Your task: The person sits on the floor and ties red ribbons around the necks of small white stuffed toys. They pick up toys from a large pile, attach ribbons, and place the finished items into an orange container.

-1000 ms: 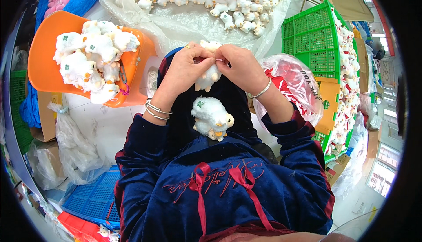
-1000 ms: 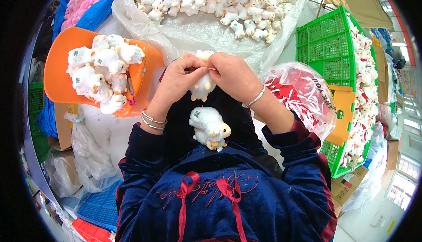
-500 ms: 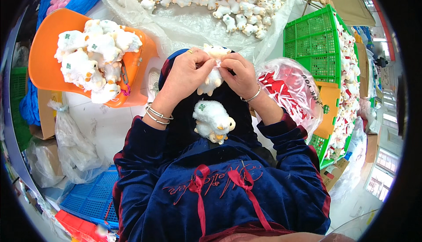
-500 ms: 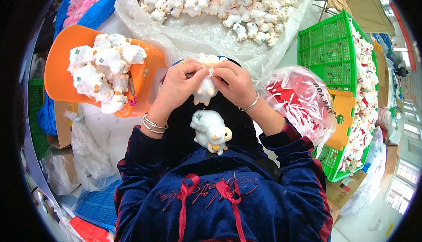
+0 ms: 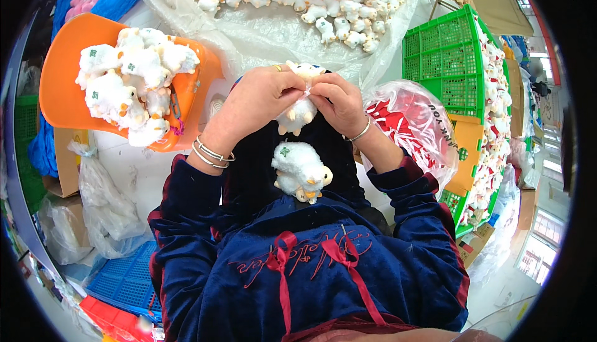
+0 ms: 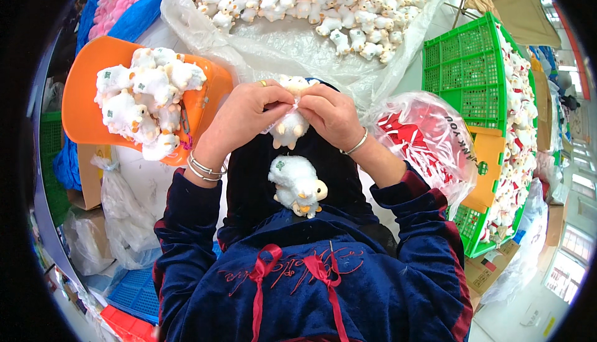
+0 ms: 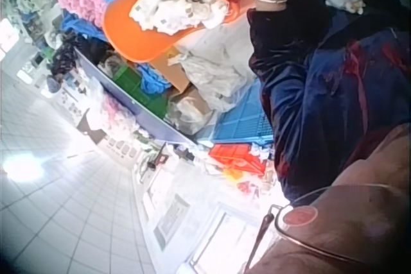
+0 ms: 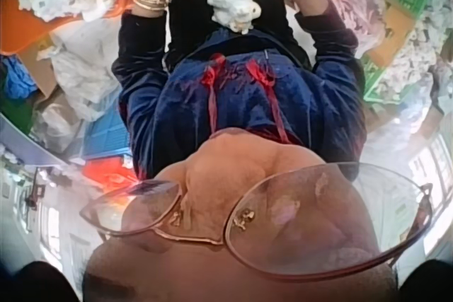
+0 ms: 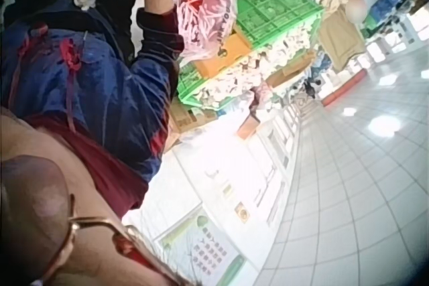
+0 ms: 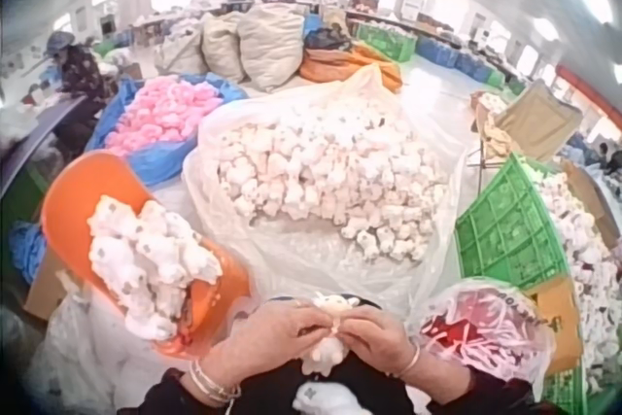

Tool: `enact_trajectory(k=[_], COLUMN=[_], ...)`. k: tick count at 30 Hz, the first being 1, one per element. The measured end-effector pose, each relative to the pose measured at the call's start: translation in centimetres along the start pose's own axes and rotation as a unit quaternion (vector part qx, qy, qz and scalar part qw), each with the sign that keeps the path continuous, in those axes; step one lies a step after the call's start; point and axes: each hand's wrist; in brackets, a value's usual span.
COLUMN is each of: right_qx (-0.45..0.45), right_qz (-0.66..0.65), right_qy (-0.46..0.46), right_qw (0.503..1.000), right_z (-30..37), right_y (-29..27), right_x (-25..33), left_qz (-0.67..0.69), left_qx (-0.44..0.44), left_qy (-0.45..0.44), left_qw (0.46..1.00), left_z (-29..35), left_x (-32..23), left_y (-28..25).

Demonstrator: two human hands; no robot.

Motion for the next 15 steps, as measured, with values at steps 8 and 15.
enact_trajectory(k=[8,15], right_qx=[0.003,-0.014], right_qz=[0.000,0.002], right_qy=[0.024,0.002], right_qw=[1.000,1.000], right_z=[0.14,-0.13], right_y=[-0.19,0.11], right_x=[0.37,0.34], left_qz=[0.030,0.050], left_qx=[0.001,-0.016], left_qy=[-0.076,-0.030], left_qw=[0.997,0.998], left_z=[-0.03,0.14], left_x=[-0.80,-0.21], left_y=[0.27,0.90])
Point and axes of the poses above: each hand's wrist, its own z-axis away from the middle knuckle, its own y-axis out of the palm, x = y × z, and after that the axes turned 3 degrees about x, right-handed
